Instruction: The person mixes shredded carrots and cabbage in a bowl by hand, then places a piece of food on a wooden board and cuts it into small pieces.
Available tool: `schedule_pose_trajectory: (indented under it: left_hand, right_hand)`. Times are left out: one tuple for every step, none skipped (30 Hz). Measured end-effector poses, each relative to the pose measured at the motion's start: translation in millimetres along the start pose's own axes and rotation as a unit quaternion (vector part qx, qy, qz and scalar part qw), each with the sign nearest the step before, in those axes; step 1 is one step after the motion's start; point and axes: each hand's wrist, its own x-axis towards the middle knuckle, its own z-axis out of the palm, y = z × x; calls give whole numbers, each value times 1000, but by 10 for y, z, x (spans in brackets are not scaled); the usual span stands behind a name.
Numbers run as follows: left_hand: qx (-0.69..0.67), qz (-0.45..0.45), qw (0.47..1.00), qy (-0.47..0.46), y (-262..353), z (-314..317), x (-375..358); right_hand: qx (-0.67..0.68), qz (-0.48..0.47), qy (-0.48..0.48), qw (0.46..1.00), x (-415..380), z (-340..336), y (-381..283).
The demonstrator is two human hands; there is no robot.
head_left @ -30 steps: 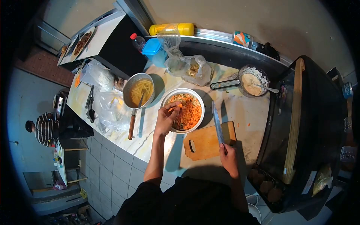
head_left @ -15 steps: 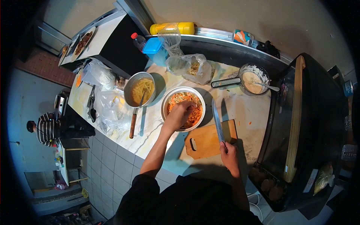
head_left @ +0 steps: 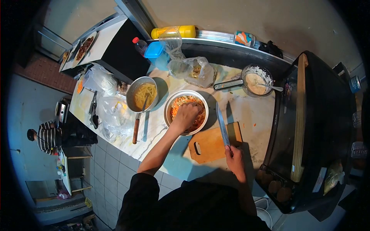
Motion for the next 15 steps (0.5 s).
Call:
schedule_pose_trajectory:
  left_hand:
    - [1, 1, 1000, 1, -18, 21, -2]
    - [0, 19, 1000, 20, -49, 49, -11]
    - [0, 35, 999, 38, -75, 75, -27]
    - [0, 35, 999, 39, -96, 102, -46]
    - [-16, 33, 998, 46, -118, 126, -67]
    - [-33, 31, 998, 52, -95, 72, -72]
    - [-33, 31, 998, 54, -72, 16, -83]
    - [-67, -5, 997, 27, -49, -49, -97]
    - [-101, -40, 994, 0, -22, -119, -103]
    - [-101, -41, 994, 2, -24, -134, -115]
    - [-128, -39, 991, 29, -30, -149, -127]
    - [-155, -36, 986, 56, -33, -182, -135]
    - [-155, -36, 986, 58, -43, -226, -140]
    - [-172, -50, 981, 69, -57, -280, -144]
    - [-189, -63, 977, 80, -73, -327, -152]
  right_hand:
    - [3, -5, 4, 1000, -2, 8, 7]
    - [6, -10, 8, 1000, -6, 13, 10]
    - [6, -11, 9, 1000, -12, 12, 10]
    - [8, -10, 6, 1000, -17, 9, 8]
    - [10, -10, 4, 1000, -17, 8, 7]
    - [9, -12, 4, 1000, -22, 7, 6]
    - [9, -16, 6, 1000, -31, 6, 8]
    - [8, -20, 7, 1000, -39, 7, 9]
    - [8, -22, 8, 1000, -46, 20, 19]
    - [19, -34, 22, 999, -53, 42, 36]
    - [31, -46, 35, 998, -58, 58, 44]
    - [30, -48, 35, 998, -62, 67, 41]
    - [25, -51, 42, 998, -67, 73, 37]
    - [20, -53, 50, 997, -72, 74, 30]
    - [19, -55, 51, 997, -74, 63, 7]
